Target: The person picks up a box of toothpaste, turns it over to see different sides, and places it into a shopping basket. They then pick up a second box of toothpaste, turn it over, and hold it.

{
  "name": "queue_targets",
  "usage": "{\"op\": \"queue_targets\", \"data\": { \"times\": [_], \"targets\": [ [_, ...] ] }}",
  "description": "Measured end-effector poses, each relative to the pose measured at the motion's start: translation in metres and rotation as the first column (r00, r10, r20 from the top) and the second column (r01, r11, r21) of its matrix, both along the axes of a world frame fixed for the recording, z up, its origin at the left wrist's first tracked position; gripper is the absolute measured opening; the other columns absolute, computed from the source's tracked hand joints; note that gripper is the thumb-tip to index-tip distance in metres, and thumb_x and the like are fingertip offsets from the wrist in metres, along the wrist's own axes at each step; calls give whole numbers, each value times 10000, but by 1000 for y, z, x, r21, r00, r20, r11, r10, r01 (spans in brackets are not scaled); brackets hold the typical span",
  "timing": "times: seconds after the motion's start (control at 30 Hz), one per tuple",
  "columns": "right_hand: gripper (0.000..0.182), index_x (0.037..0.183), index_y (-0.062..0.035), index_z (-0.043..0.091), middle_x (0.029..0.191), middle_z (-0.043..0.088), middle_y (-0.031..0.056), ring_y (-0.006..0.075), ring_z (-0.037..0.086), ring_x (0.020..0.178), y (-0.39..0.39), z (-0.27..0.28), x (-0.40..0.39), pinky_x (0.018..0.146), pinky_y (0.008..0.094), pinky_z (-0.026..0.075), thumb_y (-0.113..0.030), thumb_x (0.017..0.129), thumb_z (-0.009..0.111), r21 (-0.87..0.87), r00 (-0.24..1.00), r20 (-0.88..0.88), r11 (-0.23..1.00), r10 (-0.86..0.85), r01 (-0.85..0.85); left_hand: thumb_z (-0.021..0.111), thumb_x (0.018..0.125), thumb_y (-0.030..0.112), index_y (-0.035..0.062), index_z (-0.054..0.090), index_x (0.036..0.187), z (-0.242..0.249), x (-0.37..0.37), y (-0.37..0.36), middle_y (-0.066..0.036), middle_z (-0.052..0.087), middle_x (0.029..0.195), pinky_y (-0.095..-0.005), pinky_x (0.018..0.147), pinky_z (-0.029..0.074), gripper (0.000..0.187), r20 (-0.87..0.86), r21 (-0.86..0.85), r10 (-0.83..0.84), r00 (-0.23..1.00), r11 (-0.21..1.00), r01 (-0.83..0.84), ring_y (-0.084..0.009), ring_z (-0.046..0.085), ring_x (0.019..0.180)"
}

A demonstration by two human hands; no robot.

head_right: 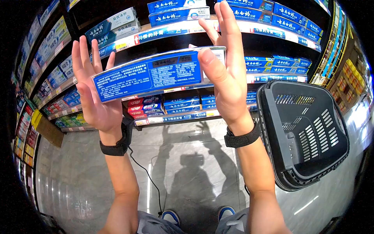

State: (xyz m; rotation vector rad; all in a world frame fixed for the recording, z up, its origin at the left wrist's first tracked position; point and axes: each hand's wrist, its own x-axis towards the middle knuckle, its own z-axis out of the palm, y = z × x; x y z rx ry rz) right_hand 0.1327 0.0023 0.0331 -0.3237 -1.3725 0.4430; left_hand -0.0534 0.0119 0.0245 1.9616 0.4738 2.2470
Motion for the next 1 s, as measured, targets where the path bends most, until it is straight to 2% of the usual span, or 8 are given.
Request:
{"op": "queue_targets", "data": {
  "times": [0.1,0.2,0.4,0.6,0.7,0.9,0.97,1.0],
  "targets": [
    [817,1479,-89,167,1502,211,204,366,325,1344,1,-4,4,999,454,437,-500,860,507,66,998,62,998,16,-21,431,823,667,110,179,1476,0,0,0,-177,158,1530,-601,1102,174,894,-3,-2,-3,1000,1000,3,-371,158,1408],
    [817,1479,-89,173,1495,225,212,362,341,1337,0,-3,5,987,434,453,-504,860,507,-5,996,81,999,39,-39,427,830,660,108,178,1477,1,0,-5,-179,159,1529,-589,1103,187,886,-51,-77,-150,987,986,145,-377,156,1408],
    [813,1478,-84,177,1487,240,222,357,352,1333,2,-2,7,968,408,472,-498,862,509,-34,996,86,999,16,-13,426,837,646,93,183,1475,-1,2,-1,-188,185,1521,-571,1098,219,878,2,2,-40,999,999,40,-386,179,1400],
    [801,1475,-80,183,1485,241,224,356,354,1332,5,-4,7,966,410,475,-488,868,509,-30,996,79,999,37,-34,416,843,640,94,192,1472,-2,-1,1,-185,193,1519,-570,1098,225,862,-38,-14,-49,998,999,48,-381,192,1397],
    [794,1474,-77,185,1486,237,224,353,355,1331,1,-2,6,958,403,482,-478,870,509,-57,995,86,997,56,-52,421,842,636,96,195,1471,-2,-2,-2,-186,198,1517,-571,1096,231,860,-88,-67,-113,990,992,108,-379,199,1396],
    [783,1472,-69,184,1489,232,220,351,358,1330,5,-4,8,950,396,491,-457,875,510,-34,994,90,998,54,-51,441,830,638,98,190,1471,-3,-1,2,-186,209,1514,-569,1097,231,875,-29,-13,-41,999,999,41,-381,202,1394],
    [779,1472,-69,185,1488,235,218,349,358,1330,13,-8,13,951,397,490,-452,876,510,59,978,87,979,191,-197,441,829,640,99,188,1472,-3,1,2,-185,208,1514,-571,1099,224,877,-21,-13,-37,999,999,36,-379,198,1396],
    [777,1472,-70,186,1488,236,217,348,358,1330,26,-11,19,951,398,490,-450,877,510,150,939,98,928,329,-341,441,828,640,99,188,1472,-2,1,2,-184,208,1514,-572,1100,221,878,-17,-13,-34,999,999,34,-378,196,1397]
  ]
}}
